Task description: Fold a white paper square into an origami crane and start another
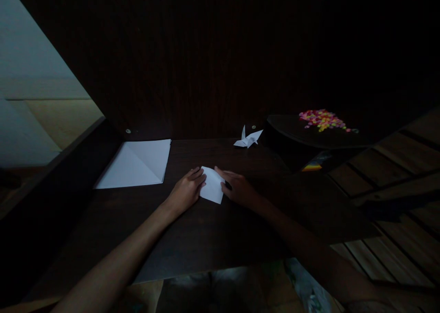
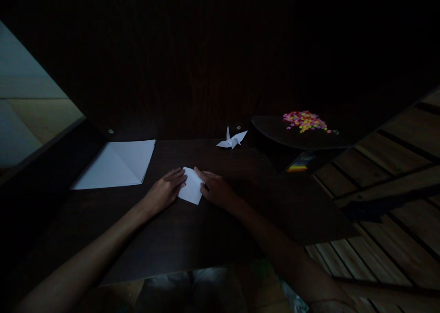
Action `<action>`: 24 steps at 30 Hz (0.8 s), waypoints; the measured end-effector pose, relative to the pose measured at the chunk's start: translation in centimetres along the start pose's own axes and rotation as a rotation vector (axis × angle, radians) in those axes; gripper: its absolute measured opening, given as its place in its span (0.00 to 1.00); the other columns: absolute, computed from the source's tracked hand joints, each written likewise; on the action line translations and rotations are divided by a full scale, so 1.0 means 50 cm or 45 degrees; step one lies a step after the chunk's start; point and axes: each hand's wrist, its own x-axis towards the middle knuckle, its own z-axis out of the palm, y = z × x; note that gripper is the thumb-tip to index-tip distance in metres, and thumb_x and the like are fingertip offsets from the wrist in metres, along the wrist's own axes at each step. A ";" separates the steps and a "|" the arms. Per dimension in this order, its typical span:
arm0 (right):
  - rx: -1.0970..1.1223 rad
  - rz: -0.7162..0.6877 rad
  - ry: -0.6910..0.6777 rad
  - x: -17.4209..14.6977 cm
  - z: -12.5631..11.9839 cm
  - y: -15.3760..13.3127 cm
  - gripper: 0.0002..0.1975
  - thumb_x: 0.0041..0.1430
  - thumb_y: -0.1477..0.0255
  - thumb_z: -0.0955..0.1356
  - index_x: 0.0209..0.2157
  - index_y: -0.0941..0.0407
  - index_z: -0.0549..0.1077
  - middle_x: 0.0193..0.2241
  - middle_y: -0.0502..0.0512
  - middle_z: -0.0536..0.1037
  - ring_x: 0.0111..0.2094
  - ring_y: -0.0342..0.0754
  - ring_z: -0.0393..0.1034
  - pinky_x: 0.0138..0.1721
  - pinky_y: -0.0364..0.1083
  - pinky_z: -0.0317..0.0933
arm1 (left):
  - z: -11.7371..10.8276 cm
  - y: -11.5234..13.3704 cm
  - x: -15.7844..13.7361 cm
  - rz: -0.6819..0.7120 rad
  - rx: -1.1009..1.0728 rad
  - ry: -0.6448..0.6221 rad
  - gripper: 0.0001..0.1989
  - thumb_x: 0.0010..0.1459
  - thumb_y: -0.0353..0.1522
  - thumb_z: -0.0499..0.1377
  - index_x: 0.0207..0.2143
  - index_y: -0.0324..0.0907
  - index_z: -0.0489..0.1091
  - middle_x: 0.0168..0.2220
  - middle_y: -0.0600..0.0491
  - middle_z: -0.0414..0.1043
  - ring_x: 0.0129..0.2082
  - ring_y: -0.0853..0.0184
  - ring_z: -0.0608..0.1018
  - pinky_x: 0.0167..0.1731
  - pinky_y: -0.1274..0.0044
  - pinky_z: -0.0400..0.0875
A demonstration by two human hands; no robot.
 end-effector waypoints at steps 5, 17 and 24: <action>0.059 0.084 -0.005 0.002 0.002 -0.002 0.30 0.59 0.78 0.65 0.63 0.54 0.61 0.57 0.57 0.70 0.57 0.53 0.67 0.60 0.54 0.61 | -0.007 -0.003 0.001 -0.049 -0.153 -0.033 0.17 0.64 0.32 0.52 0.53 0.40 0.69 0.59 0.44 0.67 0.60 0.58 0.68 0.62 0.60 0.60; 0.059 -0.103 -0.130 0.003 0.002 0.001 0.25 0.62 0.80 0.61 0.61 0.55 0.65 0.59 0.57 0.66 0.60 0.50 0.63 0.62 0.53 0.59 | -0.011 -0.014 0.008 -0.023 -0.093 0.007 0.26 0.63 0.33 0.51 0.63 0.36 0.56 0.65 0.40 0.56 0.66 0.58 0.58 0.64 0.60 0.55; 0.038 -0.228 -0.234 0.005 -0.006 0.005 0.22 0.61 0.81 0.61 0.54 0.54 0.72 0.58 0.54 0.68 0.61 0.50 0.61 0.62 0.54 0.58 | -0.001 0.002 0.014 0.070 0.005 -0.094 0.26 0.61 0.27 0.48 0.62 0.31 0.57 0.65 0.36 0.55 0.67 0.56 0.56 0.64 0.60 0.54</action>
